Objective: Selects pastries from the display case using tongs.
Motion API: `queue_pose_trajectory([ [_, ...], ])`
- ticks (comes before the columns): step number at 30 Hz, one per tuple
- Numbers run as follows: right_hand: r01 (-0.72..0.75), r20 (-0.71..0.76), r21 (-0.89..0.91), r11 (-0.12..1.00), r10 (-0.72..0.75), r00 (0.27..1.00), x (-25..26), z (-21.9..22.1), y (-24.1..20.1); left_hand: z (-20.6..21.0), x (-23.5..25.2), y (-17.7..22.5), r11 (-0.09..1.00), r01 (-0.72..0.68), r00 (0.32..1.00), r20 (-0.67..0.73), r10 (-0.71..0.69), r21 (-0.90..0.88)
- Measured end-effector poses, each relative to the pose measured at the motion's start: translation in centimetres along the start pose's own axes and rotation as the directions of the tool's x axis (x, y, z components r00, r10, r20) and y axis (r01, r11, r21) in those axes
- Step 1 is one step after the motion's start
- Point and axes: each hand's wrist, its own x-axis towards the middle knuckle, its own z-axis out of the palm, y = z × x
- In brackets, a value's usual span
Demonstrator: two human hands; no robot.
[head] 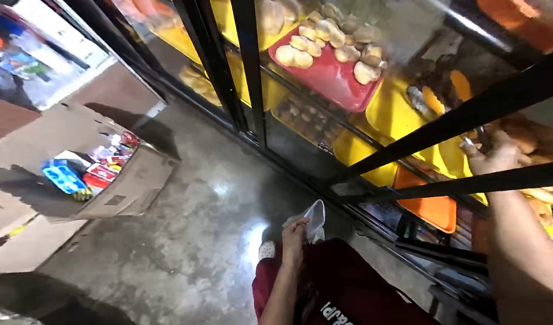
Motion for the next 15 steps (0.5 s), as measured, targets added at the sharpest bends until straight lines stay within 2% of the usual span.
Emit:
queue_pose_trajectory([
  [6, 0.070, -0.032, 0.028, 0.997, -0.069, 0.997, 1.5, 2.2, -1.9, 1.9, -2.1, -2.5, 0.996, 0.076, 0.997, 0.007, -0.076, -0.049],
  [9, 0.111, -0.090, 0.212, 0.971, -0.094, 0.992, 0.8, 3.1, -2.6, 1.2, -2.7, -2.7, 0.997, 0.072, 0.997, 0.024, -0.072, -0.011],
  [10, 0.063, -0.070, 0.293, 0.954, -0.045, 0.997, 0.4, 3.2, -2.8, 0.8, -2.8, -2.7, 0.998, 0.068, 0.997, 0.027, -0.068, 0.003],
  [12, -0.121, 0.028, 0.532, 0.838, 0.125, 0.992, -0.5, 3.8, -3.0, -0.3, -3.1, -2.3, 0.997, 0.078, 0.997, 0.025, -0.079, 0.030],
  [13, -0.191, 0.079, 0.655, 0.731, 0.185, 0.980, -0.9, 4.2, -2.6, -1.0, -3.2, -2.1, 0.996, 0.080, 0.997, 0.019, -0.081, 0.040],
  [15, -0.218, 0.124, 0.852, 0.477, 0.220, 0.968, -1.7, 5.2, -1.1, -2.6, -3.6, -1.7, 0.997, 0.063, 0.998, 0.002, -0.063, 0.051],
])
